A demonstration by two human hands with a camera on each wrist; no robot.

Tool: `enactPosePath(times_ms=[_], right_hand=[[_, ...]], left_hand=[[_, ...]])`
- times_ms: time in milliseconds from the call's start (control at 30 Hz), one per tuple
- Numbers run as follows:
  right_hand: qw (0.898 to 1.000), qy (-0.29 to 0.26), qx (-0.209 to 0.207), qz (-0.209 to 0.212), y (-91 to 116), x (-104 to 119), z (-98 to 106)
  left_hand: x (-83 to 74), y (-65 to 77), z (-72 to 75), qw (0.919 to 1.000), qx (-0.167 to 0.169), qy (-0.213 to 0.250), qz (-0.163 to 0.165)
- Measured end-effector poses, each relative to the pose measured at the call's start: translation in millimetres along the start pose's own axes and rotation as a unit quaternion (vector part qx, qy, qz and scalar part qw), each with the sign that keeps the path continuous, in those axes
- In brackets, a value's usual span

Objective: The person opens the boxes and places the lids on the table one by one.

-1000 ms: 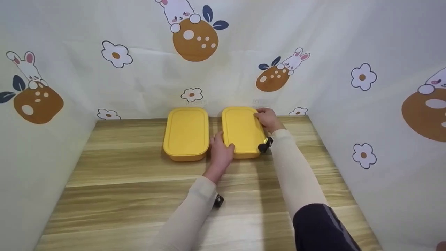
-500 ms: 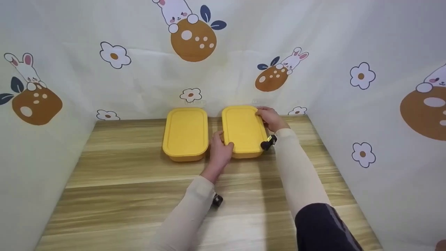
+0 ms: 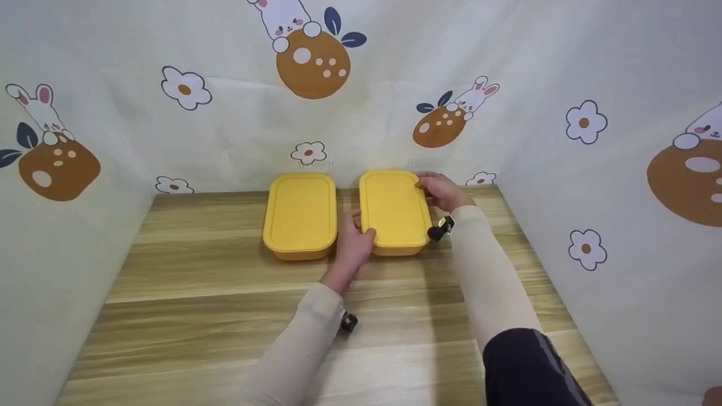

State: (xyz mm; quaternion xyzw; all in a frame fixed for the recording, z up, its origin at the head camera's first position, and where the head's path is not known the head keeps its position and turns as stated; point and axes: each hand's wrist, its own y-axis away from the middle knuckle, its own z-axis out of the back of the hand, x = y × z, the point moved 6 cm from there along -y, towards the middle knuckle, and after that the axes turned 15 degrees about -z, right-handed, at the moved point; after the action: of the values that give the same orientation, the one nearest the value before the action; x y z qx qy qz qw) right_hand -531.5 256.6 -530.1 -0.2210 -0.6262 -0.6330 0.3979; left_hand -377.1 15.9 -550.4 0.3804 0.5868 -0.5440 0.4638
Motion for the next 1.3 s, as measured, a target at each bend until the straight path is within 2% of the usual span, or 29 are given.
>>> enactPosePath(times_ms=[167,467,833,1067,1300], right_hand=[[1.000,0.013,0.009,-0.009,3.0,-1.2,1.9],[0.999,0.035,0.022,-0.009,5.4,-1.6,6.5],[0.999,0.013,0.041,0.007,9.4,-2.2,5.7],[0.999,-0.001,0.036,0.029,12.9,-5.0,0.4],[0.998,-0.019,0.044,0.051,15.5,-11.7,-4.3]], left_hand=[[0.5,-0.7,2.4,0.9998,0.005,-0.017,-0.003],[-3.2,-2.1,4.1,0.9998,0.007,-0.014,-0.016],[-6.6,1.5,8.2,0.9997,0.019,0.015,0.007],[-9.1,5.6,15.9,0.9992,0.032,0.018,0.012],[-9.7,9.0,21.2,0.9974,0.066,0.026,0.006]])
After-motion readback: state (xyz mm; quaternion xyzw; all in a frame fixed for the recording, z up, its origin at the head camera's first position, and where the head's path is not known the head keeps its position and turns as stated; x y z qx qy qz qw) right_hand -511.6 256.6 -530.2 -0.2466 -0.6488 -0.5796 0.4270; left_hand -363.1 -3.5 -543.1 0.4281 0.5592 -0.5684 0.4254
